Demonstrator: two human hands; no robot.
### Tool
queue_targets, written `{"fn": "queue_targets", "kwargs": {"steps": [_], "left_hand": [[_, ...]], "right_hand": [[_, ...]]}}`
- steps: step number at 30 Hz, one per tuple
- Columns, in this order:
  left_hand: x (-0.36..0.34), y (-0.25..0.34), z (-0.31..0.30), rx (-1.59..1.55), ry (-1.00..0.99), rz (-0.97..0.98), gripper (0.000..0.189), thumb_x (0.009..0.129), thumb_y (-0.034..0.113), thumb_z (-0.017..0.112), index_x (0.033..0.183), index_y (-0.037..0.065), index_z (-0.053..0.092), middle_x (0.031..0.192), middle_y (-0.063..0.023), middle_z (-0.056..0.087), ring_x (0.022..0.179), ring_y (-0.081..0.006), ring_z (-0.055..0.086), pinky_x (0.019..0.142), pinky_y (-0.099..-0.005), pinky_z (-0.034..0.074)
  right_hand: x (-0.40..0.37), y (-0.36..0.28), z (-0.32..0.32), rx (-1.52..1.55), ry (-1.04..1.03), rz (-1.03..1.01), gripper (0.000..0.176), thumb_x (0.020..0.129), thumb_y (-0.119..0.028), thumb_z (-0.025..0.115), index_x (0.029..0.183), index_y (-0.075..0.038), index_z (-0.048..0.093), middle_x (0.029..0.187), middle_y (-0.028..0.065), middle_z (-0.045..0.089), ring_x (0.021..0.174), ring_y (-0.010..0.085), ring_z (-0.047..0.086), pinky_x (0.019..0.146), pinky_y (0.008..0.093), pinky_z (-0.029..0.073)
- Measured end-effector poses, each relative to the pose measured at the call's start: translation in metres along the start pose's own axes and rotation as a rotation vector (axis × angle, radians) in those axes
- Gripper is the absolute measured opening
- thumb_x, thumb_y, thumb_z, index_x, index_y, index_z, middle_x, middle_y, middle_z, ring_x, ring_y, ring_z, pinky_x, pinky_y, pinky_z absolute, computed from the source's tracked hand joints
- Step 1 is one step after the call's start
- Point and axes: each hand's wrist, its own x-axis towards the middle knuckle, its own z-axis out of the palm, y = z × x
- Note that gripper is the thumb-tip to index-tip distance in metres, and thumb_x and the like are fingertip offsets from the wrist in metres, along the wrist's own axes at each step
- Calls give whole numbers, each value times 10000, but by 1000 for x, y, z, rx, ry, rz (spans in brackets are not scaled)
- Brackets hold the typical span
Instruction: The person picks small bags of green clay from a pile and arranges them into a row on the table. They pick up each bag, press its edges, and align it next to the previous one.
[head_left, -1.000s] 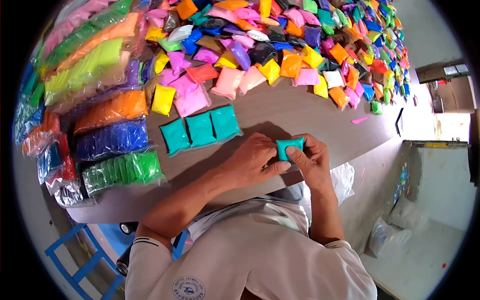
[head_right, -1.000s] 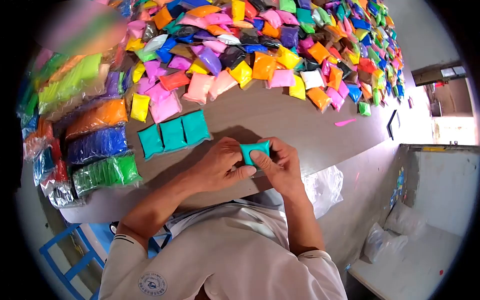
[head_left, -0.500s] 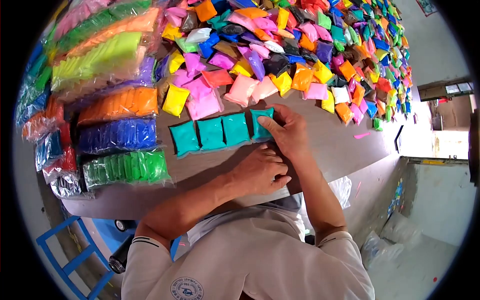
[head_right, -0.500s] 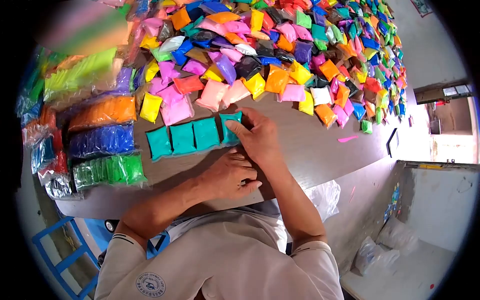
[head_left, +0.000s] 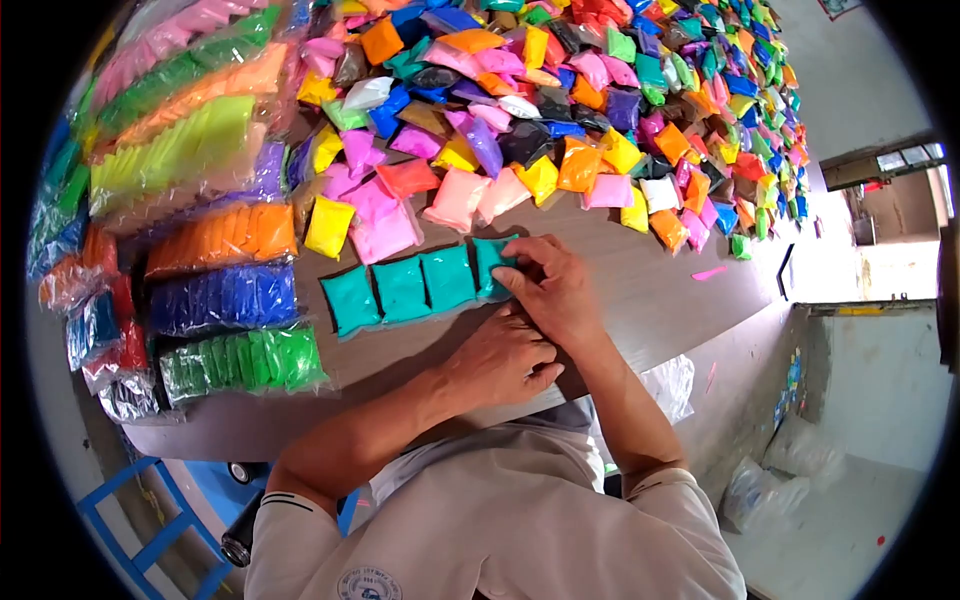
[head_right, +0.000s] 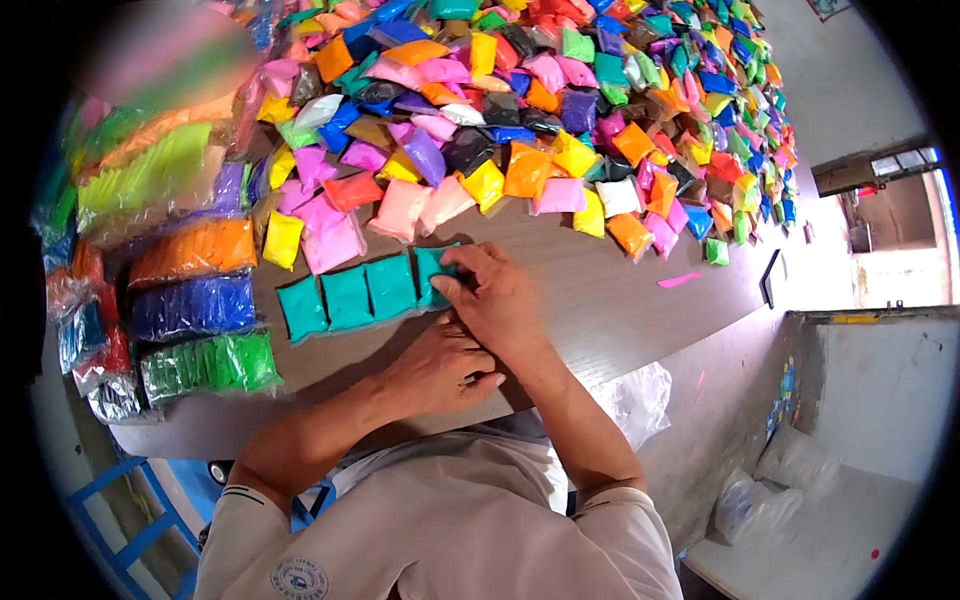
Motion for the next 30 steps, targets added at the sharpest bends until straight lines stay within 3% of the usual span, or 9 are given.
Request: {"fn": "queue_targets", "kwargs": {"steps": [1, 2, 6, 13, 14, 19, 21, 24, 30], "left_hand": [[0, 0, 0, 4, -6, -15, 150, 812, 201, 708, 788, 56, 677, 860, -96, 684, 963, -290, 608, 988, -442, 404], [0, 0, 0, 6, -14, -25, 147, 809, 200, 710, 787, 59, 677, 860, -98, 685, 959, -290, 613, 988, -444, 407], [1, 0, 4, 45, 6, 3, 141, 796, 188, 719, 762, 62, 667, 836, -99, 681, 905, -284, 630, 981, -452, 420], [7, 6, -2, 59, 38, 57, 156, 793, 159, 720, 722, 53, 630, 789, -73, 649, 848, -263, 623, 903, -419, 438], [8, 8, -3, 49, 48, 52, 160, 795, 158, 721, 718, 54, 625, 781, -69, 642, 838, -262, 619, 885, -414, 439], [8, 10, -7, 99, -28, 22, 152, 833, 187, 688, 747, 63, 666, 821, -68, 663, 877, -255, 614, 902, -410, 438], [8, 8, -5, 77, -4, 41, 152, 827, 178, 696, 735, 68, 648, 805, -61, 649, 854, -252, 607, 874, -404, 435], [8, 6, -3, 55, 48, 72, 174, 809, 161, 717, 701, 77, 609, 771, -49, 620, 805, -247, 593, 819, -393, 430], [8, 7, -4, 41, 50, 54, 201, 814, 169, 717, 689, 73, 593, 765, -52, 616, 807, -248, 583, 839, -392, 427]], "right_hand": [[2, 0, 1, -22, -10, 4, 284, 790, -55, 801, 1047, -48, 682, 923, 78, 623, 737, 151, 611, 665, 282, 503], [3, -1, 2, -2, 12, -55, 250, 796, -96, 771, 1025, -70, 673, 863, 122, 608, 715, 278, 631, 639, 362, 506], [6, -1, -1, -76, -30, -117, 245, 817, -133, 736, 1041, -102, 642, 915, 145, 619, 846, 372, 635, 714, 444, 512], [8, 8, -11, 57, -33, -196, 208, 853, -141, 749, 1033, -65, 678, 912, 110, 639, 777, 259, 637, 672, 348, 499], [8, 21, -7, 148, 91, -272, 184, 890, -117, 710, 1051, -34, 680, 899, 99, 647, 752, 222, 624, 668, 326, 491], [32, 33, -74, -98, 551, -71, 145, 918, -34, 602, 1045, 3, 662, 826, 72, 632, 749, 163, 613, 693, 306, 503], [56, 41, -105, -149, 594, -129, 226, 818, 41, 569, 1012, -16, 669, 853, 174, 672, 764, 325, 664, 668, 386, 511], [93, 65, -130, -390, 567, -195, 235, 791, 21, 568, 1000, -11, 672, 878, 202, 686, 807, 368, 669, 688, 418, 526], [129, 74, -142, -633, 260, 7, 259, 793, -180, 677, 991, -14, 674, 926, 227, 688, 891, 408, 662, 783, 479, 529]]}}
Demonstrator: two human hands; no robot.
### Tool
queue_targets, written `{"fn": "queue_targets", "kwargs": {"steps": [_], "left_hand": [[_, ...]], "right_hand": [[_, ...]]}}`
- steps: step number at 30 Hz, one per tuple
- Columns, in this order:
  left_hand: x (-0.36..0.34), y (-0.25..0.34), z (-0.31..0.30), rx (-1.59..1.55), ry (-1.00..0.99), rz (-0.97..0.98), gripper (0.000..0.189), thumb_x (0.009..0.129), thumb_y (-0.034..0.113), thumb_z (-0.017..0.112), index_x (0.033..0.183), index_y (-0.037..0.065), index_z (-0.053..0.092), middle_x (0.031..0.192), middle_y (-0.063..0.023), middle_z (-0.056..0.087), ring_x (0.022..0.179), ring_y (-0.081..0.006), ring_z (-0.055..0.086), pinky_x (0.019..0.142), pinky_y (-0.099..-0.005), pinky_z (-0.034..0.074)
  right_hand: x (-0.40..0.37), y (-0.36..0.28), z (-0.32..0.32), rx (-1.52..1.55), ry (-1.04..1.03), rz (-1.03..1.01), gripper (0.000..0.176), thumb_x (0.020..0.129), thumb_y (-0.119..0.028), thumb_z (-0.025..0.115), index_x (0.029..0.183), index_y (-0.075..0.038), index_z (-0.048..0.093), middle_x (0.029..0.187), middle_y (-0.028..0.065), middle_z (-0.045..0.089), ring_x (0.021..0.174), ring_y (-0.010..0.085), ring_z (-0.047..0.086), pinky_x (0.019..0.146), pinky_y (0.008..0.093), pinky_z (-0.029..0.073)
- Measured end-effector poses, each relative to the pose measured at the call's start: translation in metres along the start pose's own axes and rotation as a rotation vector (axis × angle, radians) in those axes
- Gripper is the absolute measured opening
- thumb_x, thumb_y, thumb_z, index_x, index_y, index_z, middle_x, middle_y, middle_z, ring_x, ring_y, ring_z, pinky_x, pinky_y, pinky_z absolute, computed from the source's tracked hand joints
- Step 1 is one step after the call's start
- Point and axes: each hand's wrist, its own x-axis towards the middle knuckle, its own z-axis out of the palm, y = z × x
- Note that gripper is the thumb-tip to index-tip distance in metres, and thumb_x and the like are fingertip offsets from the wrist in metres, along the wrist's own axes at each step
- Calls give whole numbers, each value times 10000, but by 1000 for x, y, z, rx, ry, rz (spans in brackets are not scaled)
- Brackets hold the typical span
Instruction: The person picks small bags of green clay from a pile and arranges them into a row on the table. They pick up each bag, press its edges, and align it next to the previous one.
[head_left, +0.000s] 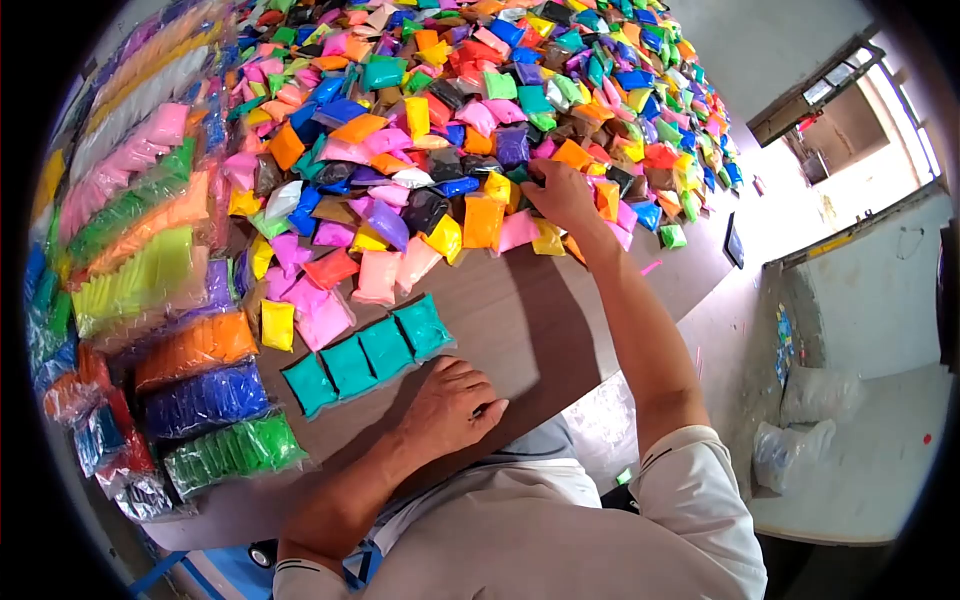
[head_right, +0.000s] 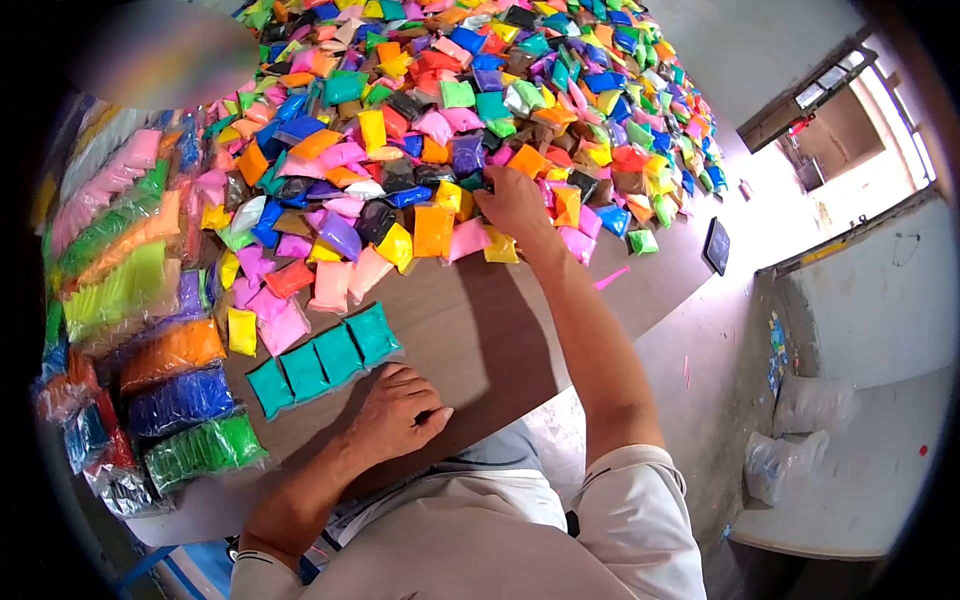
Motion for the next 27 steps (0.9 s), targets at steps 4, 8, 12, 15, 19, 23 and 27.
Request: {"fn": "queue_targets", "kwargs": {"steps": [4, 8, 12, 15, 19, 23, 27], "left_hand": [[0, 0, -2, 1, -4, 3, 211, 816, 178, 719, 686, 69, 593, 762, -54, 612, 808, -250, 576, 845, -390, 427], [-1, -1, -1, -6, 4, 3, 215, 818, 181, 718, 686, 66, 592, 766, -58, 612, 811, -253, 577, 846, -392, 427], [-2, -1, 0, -7, 19, 7, 204, 824, 188, 714, 704, 64, 605, 781, -63, 619, 829, -256, 585, 855, -398, 430], [-2, -1, -2, -12, 13, 5, 199, 845, 198, 696, 726, 61, 617, 793, -68, 626, 847, -260, 592, 863, -403, 432], [-2, -1, -3, -10, -16, -5, 208, 882, 208, 657, 746, 53, 623, 803, -77, 632, 860, -264, 594, 869, -409, 433], [0, 0, -4, -19, -28, -13, 219, 902, 207, 628, 753, 47, 624, 804, -85, 633, 849, -270, 590, 863, -413, 430], [1, -1, -7, -90, -45, -37, 236, 915, 223, 608, 757, 47, 612, 790, -91, 621, 822, -281, 583, 827, -412, 421]], "right_hand": [[6, -7, 0, -110, -132, 36, 313, 789, -273, 737, 974, -24, 688, 934, 208, 698, 907, 391, 668, 786, 471, 532], [8, 6, 0, 56, -67, 41, 314, 762, -283, 774, 934, -32, 696, 884, 170, 704, 843, 335, 687, 732, 430, 538], [5, 0, -17, 283, -32, 8, 248, 792, -201, 797, 892, -17, 663, 764, 80, 658, 657, 177, 606, 610, 317, 482], [-6, -16, -36, 648, -71, 216, 187, 854, -143, 766, 935, -18, 653, 757, 17, 628, 644, 100, 542, 569, 260, 433], [-28, -22, -52, 913, -51, 265, 202, 889, -126, 734, 1032, -10, 651, 773, -21, 607, 618, 48, 502, 536, 211, 384], [-47, -10, -56, 981, -165, 272, 222, 912, -188, 706, 1068, -36, 666, 833, -25, 646, 620, 25, 506, 525, 202, 370], [-98, -21, -48, 1018, -249, 272, 180, 924, -165, 695, 1056, -45, 676, 891, -28, 672, 736, 48, 565, 656, 217, 449]]}}
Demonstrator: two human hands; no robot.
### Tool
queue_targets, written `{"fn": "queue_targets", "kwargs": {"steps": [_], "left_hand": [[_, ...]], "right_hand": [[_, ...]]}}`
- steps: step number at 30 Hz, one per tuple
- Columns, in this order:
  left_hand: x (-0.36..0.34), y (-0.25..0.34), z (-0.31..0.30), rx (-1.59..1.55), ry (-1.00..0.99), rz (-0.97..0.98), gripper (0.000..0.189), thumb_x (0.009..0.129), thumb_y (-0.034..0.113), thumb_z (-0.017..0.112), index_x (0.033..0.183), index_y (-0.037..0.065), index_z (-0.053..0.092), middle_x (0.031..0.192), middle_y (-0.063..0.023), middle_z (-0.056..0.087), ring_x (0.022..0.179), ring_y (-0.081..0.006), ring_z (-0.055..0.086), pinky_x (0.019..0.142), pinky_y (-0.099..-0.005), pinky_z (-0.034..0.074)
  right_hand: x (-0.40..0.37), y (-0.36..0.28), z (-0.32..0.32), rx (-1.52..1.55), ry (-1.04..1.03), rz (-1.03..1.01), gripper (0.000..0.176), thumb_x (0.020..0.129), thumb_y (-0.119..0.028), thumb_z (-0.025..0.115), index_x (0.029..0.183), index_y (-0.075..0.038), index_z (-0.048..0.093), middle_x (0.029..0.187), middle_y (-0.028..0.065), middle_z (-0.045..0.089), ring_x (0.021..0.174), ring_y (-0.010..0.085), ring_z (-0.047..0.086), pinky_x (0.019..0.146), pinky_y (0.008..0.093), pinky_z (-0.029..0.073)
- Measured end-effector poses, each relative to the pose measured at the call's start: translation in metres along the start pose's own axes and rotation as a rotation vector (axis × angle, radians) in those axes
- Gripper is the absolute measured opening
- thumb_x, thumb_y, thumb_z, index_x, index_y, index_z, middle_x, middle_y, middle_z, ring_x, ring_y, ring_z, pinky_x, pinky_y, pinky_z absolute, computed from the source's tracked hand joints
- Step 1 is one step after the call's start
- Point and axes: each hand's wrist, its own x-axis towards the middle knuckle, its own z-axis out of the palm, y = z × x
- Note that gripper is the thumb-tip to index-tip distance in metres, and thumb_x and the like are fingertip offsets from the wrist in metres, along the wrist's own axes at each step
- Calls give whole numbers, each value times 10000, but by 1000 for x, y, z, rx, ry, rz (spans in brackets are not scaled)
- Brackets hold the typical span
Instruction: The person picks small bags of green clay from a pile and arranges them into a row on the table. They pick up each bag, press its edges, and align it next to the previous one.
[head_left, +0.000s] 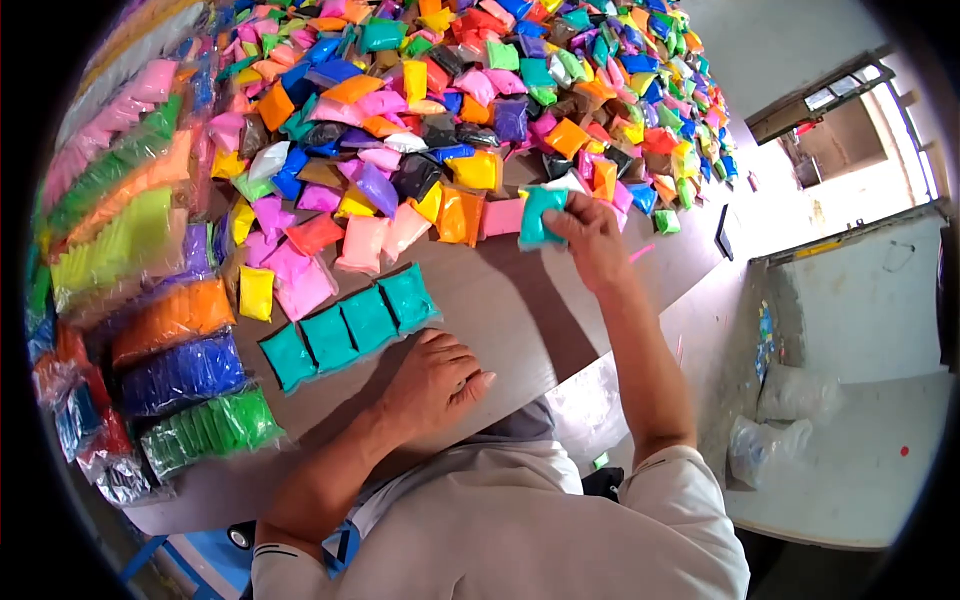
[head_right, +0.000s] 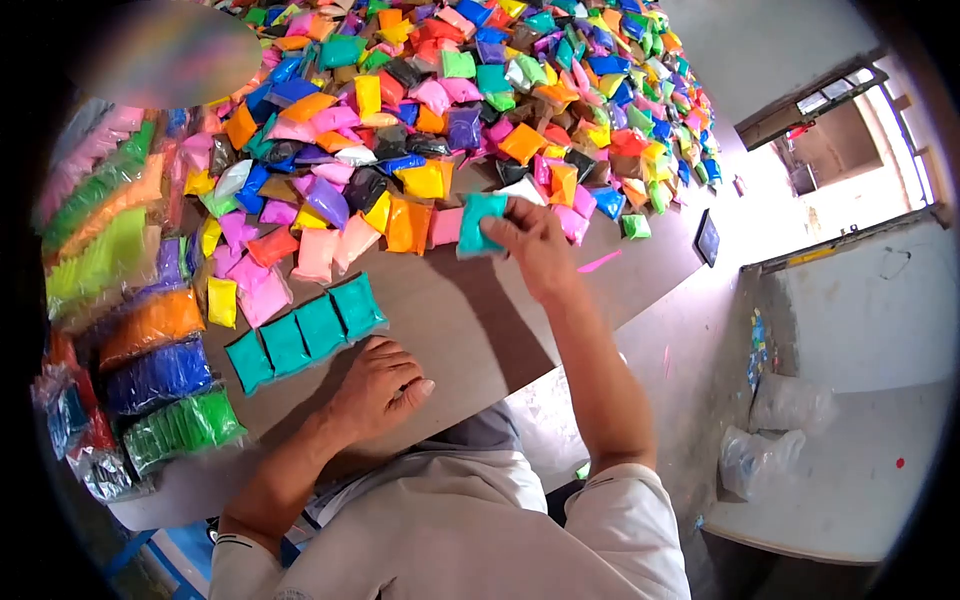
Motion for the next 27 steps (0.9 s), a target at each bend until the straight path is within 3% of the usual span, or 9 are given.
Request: {"fn": "queue_targets", "kwargs": {"steps": [6, 15, 18, 21, 27], "left_hand": [[3, -3, -4, -147, -9, -21, 236, 921, 253, 590, 801, 51, 593, 783, -87, 606, 805, -290, 575, 805, -410, 407], [-2, -1, -3, -96, -61, -98, 205, 890, 234, 634, 875, 31, 617, 874, -136, 614, 886, -328, 578, 913, -450, 407], [0, -1, -2, -63, -60, -75, 208, 907, 244, 626, 891, 37, 617, 859, -143, 633, 887, -327, 594, 912, -447, 409], [1, 1, -2, -27, -61, -65, 210, 924, 248, 609, 910, 39, 621, 869, -149, 649, 903, -320, 605, 928, -445, 405], [-1, -1, 1, -10, -30, -48, 247, 942, 275, 598, 902, 32, 613, 869, -150, 647, 908, -316, 604, 945, -449, 401]], "right_hand": [[-73, 33, 43, 345, 45, 84, 238, 903, -85, 720, 1122, -39, 637, 974, -8, 655, 883, 90, 598, 807, 252, 504], [-125, 25, 79, 428, -147, 80, 328, 906, -111, 734, 1180, -16, 581, 1033, 10, 617, 923, 91, 587, 826, 237, 492], [-121, 12, 80, 356, -183, 177, 328, 918, -116, 723, 1190, 5, 587, 1035, 15, 623, 923, 83, 579, 824, 232, 485], [-120, 18, 82, 280, -186, 108, 296, 933, -124, 707, 1175, 14, 607, 1011, 11, 633, 907, 71, 565, 795, 224, 477], [-124, 24, 96, 383, -15, 139, 224, 936, -170, 708, 1077, -4, 658, 894, -18, 650, 800, 57, 562, 700, 203, 443]]}}
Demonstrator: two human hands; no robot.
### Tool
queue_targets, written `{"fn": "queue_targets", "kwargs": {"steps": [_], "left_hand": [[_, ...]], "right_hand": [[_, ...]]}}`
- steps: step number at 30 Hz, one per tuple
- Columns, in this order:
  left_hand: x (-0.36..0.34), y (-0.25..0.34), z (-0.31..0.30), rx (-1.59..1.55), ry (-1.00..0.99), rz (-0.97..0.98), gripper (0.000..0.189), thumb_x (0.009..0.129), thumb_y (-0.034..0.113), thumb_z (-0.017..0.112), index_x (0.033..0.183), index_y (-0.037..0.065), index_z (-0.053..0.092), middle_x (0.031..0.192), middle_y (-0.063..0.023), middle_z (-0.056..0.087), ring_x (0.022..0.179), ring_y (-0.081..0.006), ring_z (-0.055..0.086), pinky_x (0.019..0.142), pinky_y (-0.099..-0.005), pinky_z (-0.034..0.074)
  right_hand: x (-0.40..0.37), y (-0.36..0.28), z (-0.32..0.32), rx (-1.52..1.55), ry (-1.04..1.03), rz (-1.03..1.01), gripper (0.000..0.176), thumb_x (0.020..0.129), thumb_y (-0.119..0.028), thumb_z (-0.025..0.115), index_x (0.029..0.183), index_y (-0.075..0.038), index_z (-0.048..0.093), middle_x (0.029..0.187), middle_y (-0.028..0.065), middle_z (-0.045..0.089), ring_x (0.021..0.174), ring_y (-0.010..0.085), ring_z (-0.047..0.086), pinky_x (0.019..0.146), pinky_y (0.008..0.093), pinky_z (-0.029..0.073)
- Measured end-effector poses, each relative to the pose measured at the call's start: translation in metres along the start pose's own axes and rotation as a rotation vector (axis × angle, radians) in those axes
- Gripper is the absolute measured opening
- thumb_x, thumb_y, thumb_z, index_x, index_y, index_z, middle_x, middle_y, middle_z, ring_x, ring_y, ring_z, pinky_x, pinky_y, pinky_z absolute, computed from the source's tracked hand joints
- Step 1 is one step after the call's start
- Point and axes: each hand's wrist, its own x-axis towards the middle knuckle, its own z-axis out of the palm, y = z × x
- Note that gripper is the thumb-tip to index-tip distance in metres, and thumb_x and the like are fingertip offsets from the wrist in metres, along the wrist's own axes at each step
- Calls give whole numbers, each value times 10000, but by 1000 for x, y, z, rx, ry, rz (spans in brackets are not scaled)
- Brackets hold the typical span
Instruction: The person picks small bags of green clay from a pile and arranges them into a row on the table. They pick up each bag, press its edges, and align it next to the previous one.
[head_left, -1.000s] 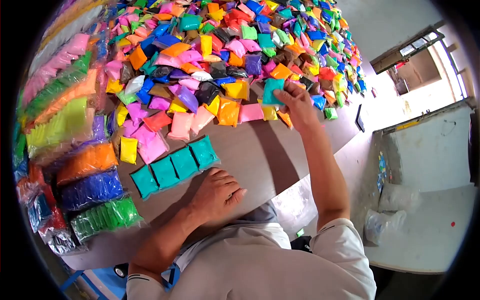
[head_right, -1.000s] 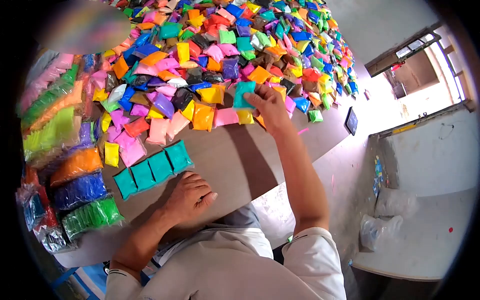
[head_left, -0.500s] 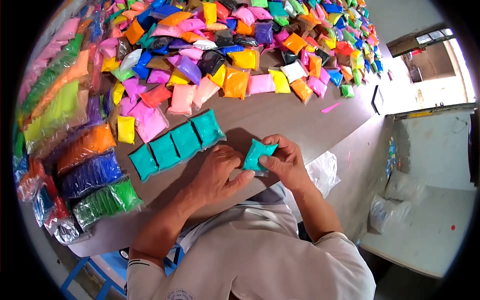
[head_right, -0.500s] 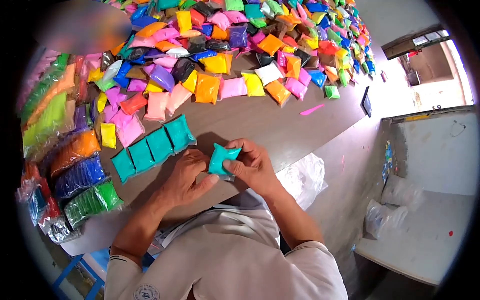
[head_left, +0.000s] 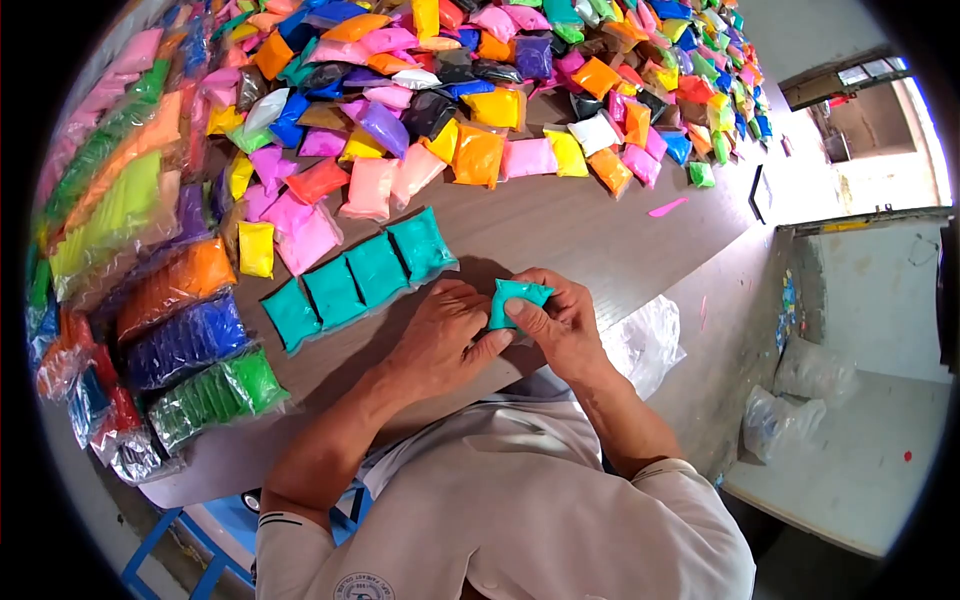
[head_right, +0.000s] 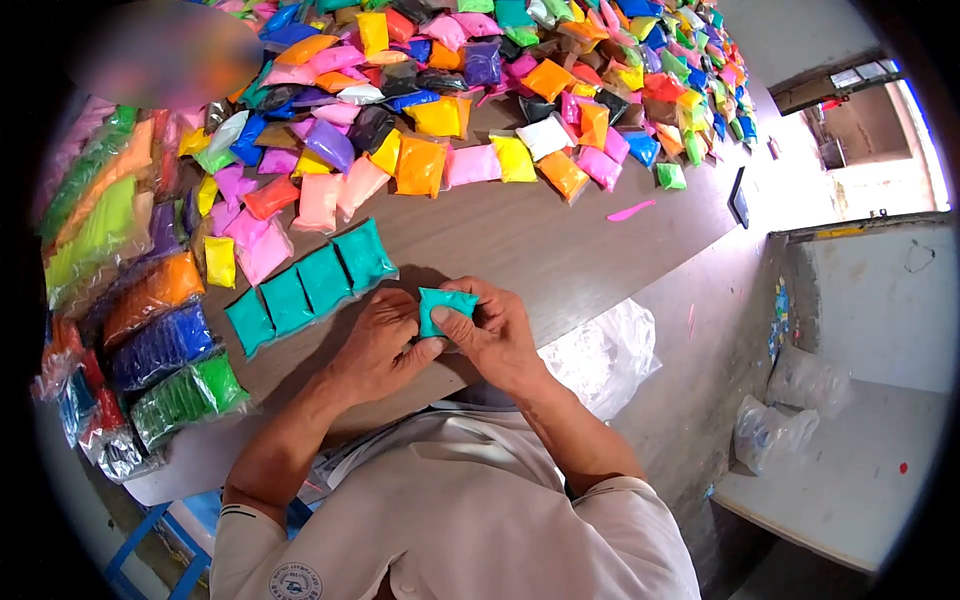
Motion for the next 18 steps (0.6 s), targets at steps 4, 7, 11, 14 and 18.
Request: {"fn": "queue_targets", "kwargs": {"steps": [4, 7, 11, 14, 18], "left_hand": [[-2, -6, 0, -25, -79, -52, 235, 953, 265, 593, 979, 32, 613, 934, -158, 640, 947, -340, 596, 962, -456, 394], [-3, -5, 0, -27, -61, -37, 245, 955, 275, 597, 968, 30, 617, 910, -151, 640, 930, -333, 597, 951, -454, 397], [-3, -7, 4, -6, -35, -23, 250, 957, 278, 598, 963, 29, 621, 892, -146, 640, 914, -328, 597, 933, -448, 399], [-4, -8, 4, 4, -21, -8, 257, 959, 285, 596, 965, 29, 620, 884, -145, 638, 902, -330, 594, 922, -446, 400], [-1, -6, 4, -14, 11, -1, 301, 962, 305, 593, 930, 7, 610, 854, -159, 632, 886, -340, 595, 915, -450, 406]], "right_hand": [[1, 1, -2, -32, 3, 3, 252, 929, -196, 718, 1075, 5, 671, 916, -2, 655, 832, 72, 578, 742, 218, 462], [1, -5, -2, -68, -9, 16, 309, 938, -256, 705, 1081, 17, 682, 931, 14, 663, 864, 89, 595, 788, 241, 478], [4, -3, -9, -133, -74, 20, 388, 961, -332, 663, 1094, 32, 691, 956, 36, 675, 900, 110, 611, 843, 265, 488], [4, -5, -11, -109, -86, 66, 404, 972, -340, 643, 1107, 38, 691, 972, 50, 684, 921, 123, 621, 860, 271, 492], [3, -7, -10, -21, -79, 82, 387, 961, -310, 663, 1120, 42, 687, 983, 59, 696, 935, 131, 634, 863, 274, 503]]}}
